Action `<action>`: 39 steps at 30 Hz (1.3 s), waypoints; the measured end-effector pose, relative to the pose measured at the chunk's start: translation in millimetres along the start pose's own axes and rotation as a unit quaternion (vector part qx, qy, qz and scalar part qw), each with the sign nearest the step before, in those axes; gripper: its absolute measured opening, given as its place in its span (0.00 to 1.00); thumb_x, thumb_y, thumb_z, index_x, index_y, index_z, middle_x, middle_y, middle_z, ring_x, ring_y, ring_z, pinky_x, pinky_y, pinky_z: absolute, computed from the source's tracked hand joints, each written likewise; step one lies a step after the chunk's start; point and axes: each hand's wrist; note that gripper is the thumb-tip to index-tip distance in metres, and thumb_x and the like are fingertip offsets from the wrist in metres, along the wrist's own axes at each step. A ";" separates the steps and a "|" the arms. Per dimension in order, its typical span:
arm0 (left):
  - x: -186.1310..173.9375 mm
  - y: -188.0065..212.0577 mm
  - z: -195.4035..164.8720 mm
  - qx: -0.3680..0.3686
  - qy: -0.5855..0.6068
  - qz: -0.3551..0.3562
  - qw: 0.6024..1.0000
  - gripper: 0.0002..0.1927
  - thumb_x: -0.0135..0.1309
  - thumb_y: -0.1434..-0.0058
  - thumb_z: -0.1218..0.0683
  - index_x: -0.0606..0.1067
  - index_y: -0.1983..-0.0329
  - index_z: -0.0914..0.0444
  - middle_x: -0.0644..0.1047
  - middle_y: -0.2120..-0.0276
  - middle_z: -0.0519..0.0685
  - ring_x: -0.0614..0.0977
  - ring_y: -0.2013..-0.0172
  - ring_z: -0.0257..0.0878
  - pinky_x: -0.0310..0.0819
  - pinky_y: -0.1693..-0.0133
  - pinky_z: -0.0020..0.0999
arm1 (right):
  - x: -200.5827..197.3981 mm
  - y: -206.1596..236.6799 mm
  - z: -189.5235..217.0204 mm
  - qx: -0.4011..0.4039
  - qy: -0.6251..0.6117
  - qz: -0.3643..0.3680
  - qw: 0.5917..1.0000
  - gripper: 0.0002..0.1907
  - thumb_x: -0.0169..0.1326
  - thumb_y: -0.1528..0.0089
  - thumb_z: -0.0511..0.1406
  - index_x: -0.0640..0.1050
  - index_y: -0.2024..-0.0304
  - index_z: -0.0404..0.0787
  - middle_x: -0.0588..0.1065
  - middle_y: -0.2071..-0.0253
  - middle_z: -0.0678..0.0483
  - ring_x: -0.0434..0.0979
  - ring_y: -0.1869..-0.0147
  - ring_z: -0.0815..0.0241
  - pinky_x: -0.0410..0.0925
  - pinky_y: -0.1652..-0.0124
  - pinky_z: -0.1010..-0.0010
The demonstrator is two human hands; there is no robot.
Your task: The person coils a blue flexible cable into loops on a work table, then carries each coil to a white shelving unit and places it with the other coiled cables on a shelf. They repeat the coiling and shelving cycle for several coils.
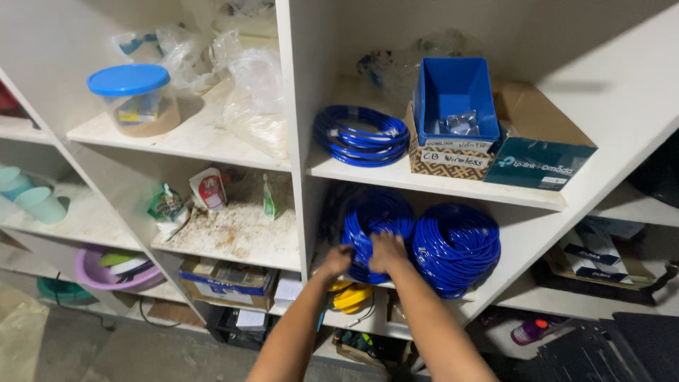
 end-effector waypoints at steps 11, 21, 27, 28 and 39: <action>-9.6 -20.0 -11.7 -0.015 -0.051 -0.100 0.994 0.22 0.58 0.40 0.46 0.77 0.53 0.68 0.83 0.56 0.63 0.85 0.52 0.50 0.76 0.50 0.41 | 41.6 -27.0 -29.0 -0.080 -0.014 0.041 0.996 0.36 0.67 0.53 0.38 0.78 0.39 0.47 0.82 0.52 0.47 0.82 0.45 0.47 0.70 0.41 0.55; -9.0 -42.6 -41.4 0.077 -0.082 -0.161 0.980 0.33 0.59 0.46 0.39 0.77 0.44 0.66 0.81 0.51 0.65 0.83 0.48 0.56 0.75 0.45 0.44 | 23.4 -45.3 -40.4 -0.020 0.013 0.091 0.996 0.29 0.66 0.49 0.37 0.81 0.44 0.50 0.80 0.47 0.46 0.80 0.41 0.45 0.71 0.43 0.55; 0.8 -45.7 -24.4 -0.015 -0.208 -0.122 0.970 0.47 0.58 0.43 0.33 0.60 0.28 0.62 0.68 0.37 0.68 0.69 0.36 0.61 0.64 0.36 0.47 | 25.1 -29.4 -43.7 -0.062 -0.031 0.116 0.991 0.42 0.73 0.50 0.48 0.71 0.37 0.45 0.73 0.41 0.44 0.70 0.36 0.43 0.59 0.36 0.52; 2.1 -47.7 -23.4 0.003 -0.210 -0.124 0.970 0.49 0.58 0.42 0.33 0.58 0.27 0.64 0.66 0.36 0.70 0.68 0.34 0.62 0.63 0.35 0.47 | 19.7 -27.9 -43.1 -0.070 -0.057 0.103 0.991 0.43 0.73 0.50 0.51 0.72 0.38 0.43 0.71 0.39 0.43 0.69 0.36 0.41 0.58 0.36 0.52; 60.1 -8.0 -64.8 0.174 -0.339 -0.225 0.897 0.42 0.48 0.35 0.33 0.62 0.28 0.65 0.49 0.26 0.66 0.48 0.26 0.62 0.41 0.33 0.71 | -39.4 17.9 -118.4 0.085 -0.059 0.002 0.995 0.42 0.57 0.40 0.57 0.64 0.28 0.52 0.56 0.25 0.42 0.47 0.20 0.41 0.48 0.27 0.48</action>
Point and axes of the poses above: each hand's wrist, its own y-axis away from the middle knuckle, its own x-axis out of the palm, z = x × y
